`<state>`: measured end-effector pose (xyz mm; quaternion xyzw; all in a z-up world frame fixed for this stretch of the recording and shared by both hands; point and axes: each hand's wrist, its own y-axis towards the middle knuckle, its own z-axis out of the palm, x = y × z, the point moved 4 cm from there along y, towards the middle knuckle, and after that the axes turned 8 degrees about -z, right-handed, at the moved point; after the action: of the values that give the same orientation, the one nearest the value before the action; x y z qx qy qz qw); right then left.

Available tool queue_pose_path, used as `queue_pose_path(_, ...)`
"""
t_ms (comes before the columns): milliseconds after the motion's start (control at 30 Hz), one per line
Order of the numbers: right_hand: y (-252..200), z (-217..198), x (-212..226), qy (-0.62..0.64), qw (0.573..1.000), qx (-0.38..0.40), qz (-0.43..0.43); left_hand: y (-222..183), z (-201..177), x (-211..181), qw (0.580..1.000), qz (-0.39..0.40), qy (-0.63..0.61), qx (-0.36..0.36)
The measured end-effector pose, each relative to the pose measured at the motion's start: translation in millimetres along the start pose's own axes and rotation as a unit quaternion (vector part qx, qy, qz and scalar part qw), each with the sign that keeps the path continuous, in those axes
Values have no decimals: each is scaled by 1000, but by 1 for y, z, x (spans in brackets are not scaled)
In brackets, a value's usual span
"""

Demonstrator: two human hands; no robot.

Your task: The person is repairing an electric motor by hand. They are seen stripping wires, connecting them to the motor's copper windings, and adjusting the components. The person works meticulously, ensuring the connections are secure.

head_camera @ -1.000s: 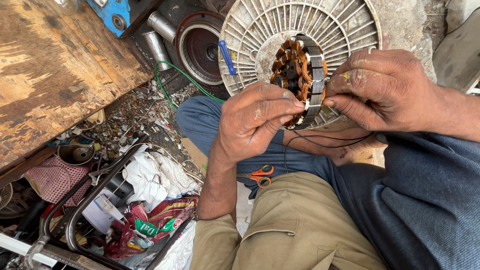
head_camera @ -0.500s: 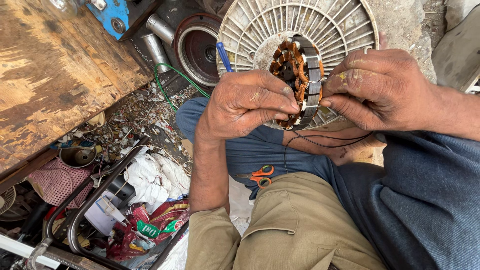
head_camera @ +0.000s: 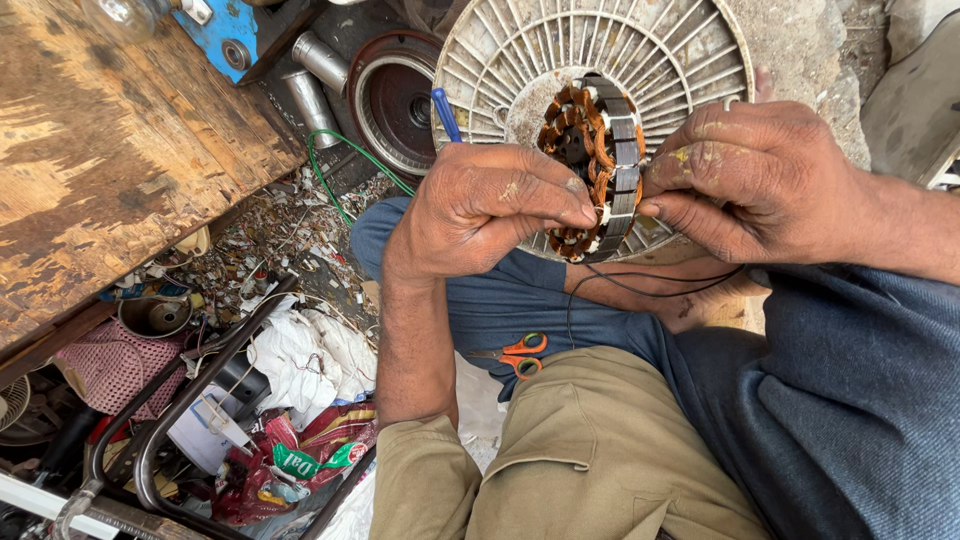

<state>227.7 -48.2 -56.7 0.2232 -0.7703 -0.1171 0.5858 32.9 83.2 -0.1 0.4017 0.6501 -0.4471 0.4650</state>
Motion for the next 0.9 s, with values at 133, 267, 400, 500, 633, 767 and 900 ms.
queue_pose_path(133,-1,0,-1,-3,1000,1,-1,4,0,3,1000,-6,-2,13)
queue_pose_path(267,0,0,0,0,1000,-1,-1,3,-2,1,999,1,2,32)
queue_pose_path(400,0,0,0,-3,1000,2,3,4,-1,1,998,-20,-41,41)
queue_pose_path(500,0,1,-1,0,1000,0,1,6,0,0,1000,-13,4,24)
queue_pose_path(633,0,1,0,0,1000,-6,-5,7,0,-5,999,2,40,-2)
queue_pose_path(767,1,-1,2,-12,1000,-4,-3,5,6,-10,996,5,67,-56)
queue_pose_path(900,0,0,3,-20,1000,-1,0,1,12,-7,991,-1,96,-90)
